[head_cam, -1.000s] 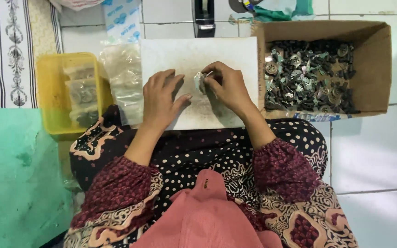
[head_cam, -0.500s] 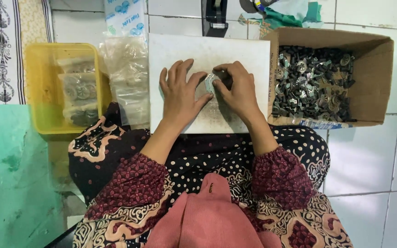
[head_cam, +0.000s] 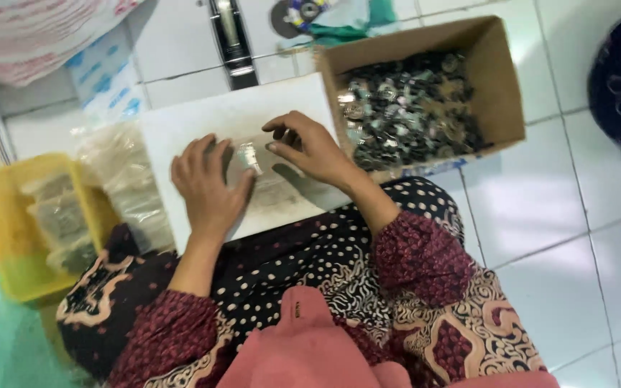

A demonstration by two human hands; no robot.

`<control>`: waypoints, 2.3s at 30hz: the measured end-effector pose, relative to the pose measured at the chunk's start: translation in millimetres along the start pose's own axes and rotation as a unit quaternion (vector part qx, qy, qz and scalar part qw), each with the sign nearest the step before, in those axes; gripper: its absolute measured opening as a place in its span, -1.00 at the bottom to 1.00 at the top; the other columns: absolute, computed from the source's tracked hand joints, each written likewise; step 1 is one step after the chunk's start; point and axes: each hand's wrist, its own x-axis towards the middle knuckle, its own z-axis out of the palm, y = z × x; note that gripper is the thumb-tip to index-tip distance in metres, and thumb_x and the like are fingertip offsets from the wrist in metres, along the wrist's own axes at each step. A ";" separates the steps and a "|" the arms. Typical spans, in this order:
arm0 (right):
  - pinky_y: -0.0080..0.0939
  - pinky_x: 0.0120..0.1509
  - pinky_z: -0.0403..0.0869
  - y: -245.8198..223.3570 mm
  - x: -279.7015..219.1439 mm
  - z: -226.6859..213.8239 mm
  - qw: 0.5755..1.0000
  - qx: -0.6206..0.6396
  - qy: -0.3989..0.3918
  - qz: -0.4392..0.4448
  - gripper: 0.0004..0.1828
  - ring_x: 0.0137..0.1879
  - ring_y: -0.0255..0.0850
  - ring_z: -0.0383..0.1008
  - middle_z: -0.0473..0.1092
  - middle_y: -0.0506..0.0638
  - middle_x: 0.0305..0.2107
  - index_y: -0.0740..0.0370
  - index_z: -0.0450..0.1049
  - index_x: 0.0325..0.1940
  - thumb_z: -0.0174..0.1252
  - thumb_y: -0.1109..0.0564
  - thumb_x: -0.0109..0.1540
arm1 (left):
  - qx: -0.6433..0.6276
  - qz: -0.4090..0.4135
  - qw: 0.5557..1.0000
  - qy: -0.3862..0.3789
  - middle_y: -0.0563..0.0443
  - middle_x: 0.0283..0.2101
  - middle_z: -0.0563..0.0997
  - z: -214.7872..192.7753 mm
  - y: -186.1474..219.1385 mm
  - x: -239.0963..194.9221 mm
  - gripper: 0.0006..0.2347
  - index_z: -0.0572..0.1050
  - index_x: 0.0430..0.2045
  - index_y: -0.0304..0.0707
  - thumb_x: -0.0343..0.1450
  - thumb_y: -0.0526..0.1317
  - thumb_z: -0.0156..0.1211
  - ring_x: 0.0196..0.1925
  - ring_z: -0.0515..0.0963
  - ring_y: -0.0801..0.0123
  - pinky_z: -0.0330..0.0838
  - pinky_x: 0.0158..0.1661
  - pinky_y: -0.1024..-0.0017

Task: The person sits on the floor and packs metal buttons into small plastic bags. They pick buttons from a cardboard box, place them into bags, and seal the bags using a handheld heat sealer. The sealed bags are then placed into a yellow plastic container.

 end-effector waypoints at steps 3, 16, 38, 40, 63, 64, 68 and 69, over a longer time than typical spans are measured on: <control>0.06 -0.14 0.52 28.1 -9.3 -57.8 0.998 -0.059 0.030 -0.018 -0.66 -0.20 0.13 0.59 0.50 0.19 -0.27 0.21 0.51 0.11 0.29 0.22 0.24 | 0.002 0.034 0.999 0.010 -0.06 0.28 0.28 -5.5 6.5 -1.5 -0.55 0.37 0.22 -0.04 0.47 0.05 0.20 0.37 0.16 -0.03 -0.18 0.26 -0.25; -0.01 -0.10 0.52 189.7 -74.6 -170.8 0.908 -0.185 0.278 0.253 -0.82 -0.22 -0.10 0.54 0.55 0.07 -0.22 0.18 0.58 -0.01 0.25 0.21 0.29 | -0.039 0.246 0.953 -0.173 -0.13 0.13 0.52 143.9 168.5 86.8 -0.62 0.48 0.12 -0.25 0.41 -0.19 0.30 0.20 0.42 0.03 0.24 0.26 -0.01; 0.33 0.24 0.18 205.1 -80.9 -170.5 0.832 -0.470 0.039 0.291 -0.83 -0.02 0.06 0.40 0.45 0.01 -0.18 -0.03 0.60 -0.16 0.33 0.13 0.17 | 0.014 0.184 0.944 -0.272 -0.15 0.15 0.44 194.7 184.1 87.4 -0.66 0.44 0.13 -0.19 0.46 -0.17 0.20 0.25 0.32 -0.04 0.27 0.18 -0.13; 0.37 0.10 0.24 195.3 -77.5 -171.3 0.858 -0.468 0.135 0.165 -0.77 0.17 0.15 0.28 0.43 0.07 -0.09 0.03 0.60 -0.20 0.45 0.15 0.09 | 0.008 0.173 0.951 -0.258 -0.16 0.15 0.46 195.5 184.2 90.4 -0.67 0.46 0.09 -0.26 0.44 -0.20 0.23 0.26 0.34 -0.05 0.29 0.19 -0.13; -0.33 -0.08 0.52 116.0 -67.0 -182.4 0.976 0.070 0.088 0.185 -0.89 -0.19 -0.30 0.50 0.53 -0.04 -0.25 0.17 0.57 -0.04 0.17 0.24 0.37 | -0.392 -0.131 0.900 -0.142 0.11 -0.22 0.73 168.1 190.6 115.5 -0.80 0.66 -0.24 -0.18 0.44 -0.09 0.23 -0.18 0.68 0.43 0.55 -0.09 0.43; -0.33 -0.08 0.52 126.6 -69.2 -184.7 0.976 0.070 0.088 0.185 -0.89 -0.19 -0.30 0.50 0.53 -0.04 -0.25 0.17 0.57 -0.04 0.17 0.24 0.37 | -0.392 -0.131 0.899 -0.142 0.11 -0.22 0.73 164.0 194.6 116.4 -0.80 0.66 -0.24 -0.18 0.44 -0.09 0.23 -0.18 0.68 0.43 0.55 -0.09 0.43; -0.26 -0.17 0.56 184.6 -89.2 -190.4 0.900 -0.111 0.329 0.263 -0.80 -0.24 -0.24 0.52 0.51 -0.01 -0.24 0.12 0.56 -0.06 0.22 0.33 0.28 | -0.431 -0.184 0.872 -0.138 0.16 -0.37 0.62 157.7 198.0 115.6 -0.92 0.57 -0.33 -0.12 0.45 -0.19 0.18 -0.33 0.53 0.53 0.46 -0.23 0.50; -0.05 -0.18 0.55 202.6 -99.7 -193.1 0.875 -0.184 0.385 0.228 -0.76 -0.29 -0.14 0.52 0.48 0.02 -0.29 0.14 0.57 -0.07 0.25 0.38 0.23 | -0.431 -0.185 0.873 -0.136 0.19 -0.38 0.59 159.8 198.1 114.8 -0.95 0.55 -0.36 -0.10 0.44 -0.19 0.21 -0.35 0.48 0.54 0.43 -0.26 0.51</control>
